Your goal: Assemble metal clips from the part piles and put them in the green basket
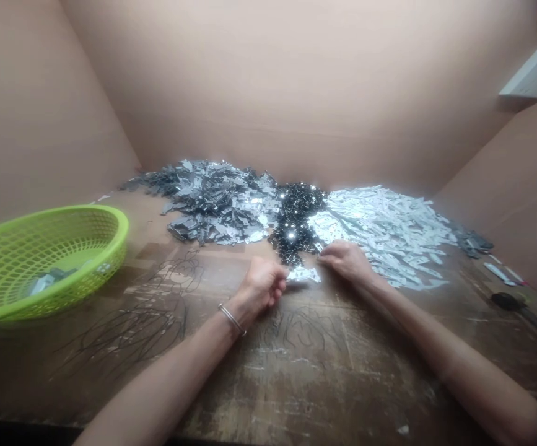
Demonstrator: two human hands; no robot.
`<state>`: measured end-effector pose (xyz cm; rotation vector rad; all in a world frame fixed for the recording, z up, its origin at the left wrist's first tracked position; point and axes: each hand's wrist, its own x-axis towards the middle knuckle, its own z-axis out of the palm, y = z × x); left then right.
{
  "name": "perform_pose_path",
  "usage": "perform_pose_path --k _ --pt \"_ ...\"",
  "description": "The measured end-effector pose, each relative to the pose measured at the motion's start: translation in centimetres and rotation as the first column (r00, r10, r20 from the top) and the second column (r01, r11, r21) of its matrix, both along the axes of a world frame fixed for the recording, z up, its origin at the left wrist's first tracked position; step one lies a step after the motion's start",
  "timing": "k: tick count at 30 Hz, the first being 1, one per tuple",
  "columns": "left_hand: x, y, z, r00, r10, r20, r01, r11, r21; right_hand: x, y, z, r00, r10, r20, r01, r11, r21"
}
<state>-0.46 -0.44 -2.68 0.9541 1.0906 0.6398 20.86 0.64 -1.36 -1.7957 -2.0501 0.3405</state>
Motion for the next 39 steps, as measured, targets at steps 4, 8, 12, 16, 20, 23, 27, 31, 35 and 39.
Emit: perform_pose_path --k 4,8,12,16,20,23,27,31,35,39 --pt "-0.1 0.0 -0.1 1.000 -0.005 0.000 0.005 1.000 0.005 -0.9 0.3 -0.5 0.994 0.004 0.105 -0.010 0.998 0.057" --pt "-0.2 0.1 -0.1 1.000 -0.009 -0.003 0.009 1.000 0.020 -1.1 0.3 0.0 0.999 0.003 0.050 -0.006 0.999 0.049" --pt "-0.1 0.1 -0.1 1.000 -0.006 -0.019 0.006 1.000 0.024 -1.3 -0.7 1.9 0.960 0.003 -0.279 -0.034 0.993 -0.109" --pt "0.1 -0.1 0.2 0.998 0.007 -0.056 -0.006 1.000 0.009 -1.8 -2.1 2.9 0.891 0.082 -0.446 -0.135 0.987 -0.089" --pt "0.3 -0.3 0.7 0.997 0.021 -0.075 -0.021 1.000 -0.005 -2.3 -3.0 2.1 0.899 0.163 -0.407 -0.169 0.985 0.021" --pt "0.3 -0.4 0.9 0.996 0.030 -0.079 -0.030 1.000 -0.001 -2.6 -3.3 1.5 0.920 0.185 -0.346 -0.170 0.983 0.074" --pt "0.4 -0.4 0.8 0.996 0.037 -0.084 -0.037 0.999 -0.001 -2.7 -3.3 1.1 0.935 0.206 -0.290 -0.184 0.978 0.100" --pt "0.5 -0.4 0.9 0.996 0.039 -0.078 -0.038 0.999 0.013 -2.8 -3.3 1.0 0.941 0.228 -0.249 -0.207 0.973 0.106" --pt "0.4 -0.4 0.8 0.996 0.055 -0.066 -0.053 0.998 0.025 -2.9 -3.5 1.0 0.942 0.240 -0.233 -0.221 0.970 0.104" --pt "0.3 -0.4 0.8 0.997 0.056 -0.054 -0.054 0.998 0.033 -2.9 -3.6 1.0 0.948 0.225 -0.225 -0.212 0.974 0.081"
